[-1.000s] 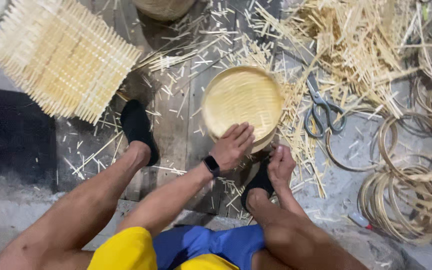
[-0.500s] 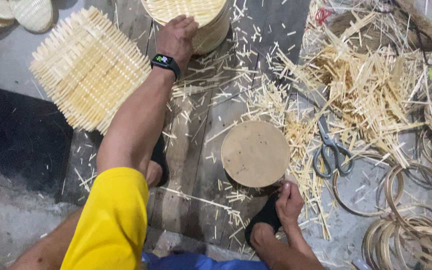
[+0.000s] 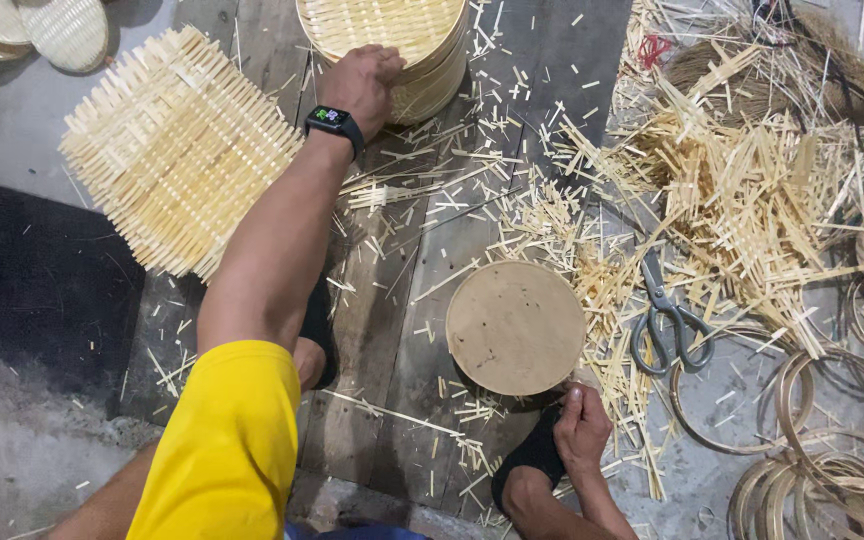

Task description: The person trims the edges of rectangular bamboo mats using shears. They repeatedly pick up a mat, place it on a circular wooden jig, cut the protruding strips, and stack the finished mats.

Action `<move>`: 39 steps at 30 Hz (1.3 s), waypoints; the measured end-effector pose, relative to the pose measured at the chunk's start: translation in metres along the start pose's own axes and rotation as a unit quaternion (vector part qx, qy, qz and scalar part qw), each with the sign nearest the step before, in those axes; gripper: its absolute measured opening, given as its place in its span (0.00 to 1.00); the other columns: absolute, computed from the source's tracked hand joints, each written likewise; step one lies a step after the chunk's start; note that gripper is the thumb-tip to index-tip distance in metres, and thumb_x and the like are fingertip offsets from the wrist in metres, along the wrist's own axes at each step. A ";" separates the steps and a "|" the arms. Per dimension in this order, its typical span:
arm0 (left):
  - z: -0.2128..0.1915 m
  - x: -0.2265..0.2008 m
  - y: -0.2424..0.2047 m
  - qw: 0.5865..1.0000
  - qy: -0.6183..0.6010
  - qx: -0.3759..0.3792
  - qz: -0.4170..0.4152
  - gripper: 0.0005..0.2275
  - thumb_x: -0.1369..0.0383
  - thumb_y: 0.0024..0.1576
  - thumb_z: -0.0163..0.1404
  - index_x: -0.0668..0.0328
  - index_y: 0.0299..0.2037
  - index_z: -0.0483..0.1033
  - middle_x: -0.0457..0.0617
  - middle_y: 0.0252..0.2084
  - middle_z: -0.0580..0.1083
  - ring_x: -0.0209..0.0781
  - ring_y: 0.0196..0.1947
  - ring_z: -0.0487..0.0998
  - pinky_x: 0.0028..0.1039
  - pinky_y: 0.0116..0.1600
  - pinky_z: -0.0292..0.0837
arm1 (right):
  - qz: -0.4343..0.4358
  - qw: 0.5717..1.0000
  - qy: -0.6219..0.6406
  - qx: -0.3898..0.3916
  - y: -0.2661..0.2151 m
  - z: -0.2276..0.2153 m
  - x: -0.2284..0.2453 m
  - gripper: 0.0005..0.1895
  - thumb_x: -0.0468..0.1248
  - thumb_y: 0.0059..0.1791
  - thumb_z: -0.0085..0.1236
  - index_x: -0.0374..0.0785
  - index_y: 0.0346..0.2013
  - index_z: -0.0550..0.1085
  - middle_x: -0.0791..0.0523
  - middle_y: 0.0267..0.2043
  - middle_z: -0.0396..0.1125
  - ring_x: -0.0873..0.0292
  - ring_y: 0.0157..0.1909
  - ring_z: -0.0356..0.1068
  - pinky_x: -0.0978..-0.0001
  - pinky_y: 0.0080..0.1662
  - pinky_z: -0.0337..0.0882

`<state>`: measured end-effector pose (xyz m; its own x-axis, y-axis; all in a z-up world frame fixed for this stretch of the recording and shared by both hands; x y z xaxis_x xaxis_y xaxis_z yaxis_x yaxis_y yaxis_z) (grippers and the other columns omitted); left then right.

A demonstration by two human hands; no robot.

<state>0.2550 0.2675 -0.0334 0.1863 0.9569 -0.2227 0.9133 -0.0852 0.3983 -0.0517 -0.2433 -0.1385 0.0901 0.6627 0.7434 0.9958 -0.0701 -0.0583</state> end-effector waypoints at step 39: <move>-0.129 -0.254 -0.200 0.941 -0.332 -0.012 0.067 0.05 0.76 0.55 0.56 0.53 0.30 0.77 0.44 0.31 0.77 0.41 0.36 0.80 0.34 0.46 0.78 | 0.203 0.807 0.535 0.147 0.075 -0.011 0.023 0.30 0.58 0.57 0.32 0.38 0.53 0.70 0.54 0.44 0.69 0.58 0.42 0.68 0.65 0.43 0.67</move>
<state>-0.0217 0.0776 0.0583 0.4921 0.5526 -0.6727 0.8584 -0.1793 0.4807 0.0245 -0.2414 -0.1189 0.5030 -0.4045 0.7638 0.8615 0.1637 -0.4806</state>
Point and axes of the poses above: each hand's wrist, its own y-axis towards the middle knuckle, its own z-axis out of the palm, x = y × z, the point moved 2 cm from there along y, towards the middle knuckle
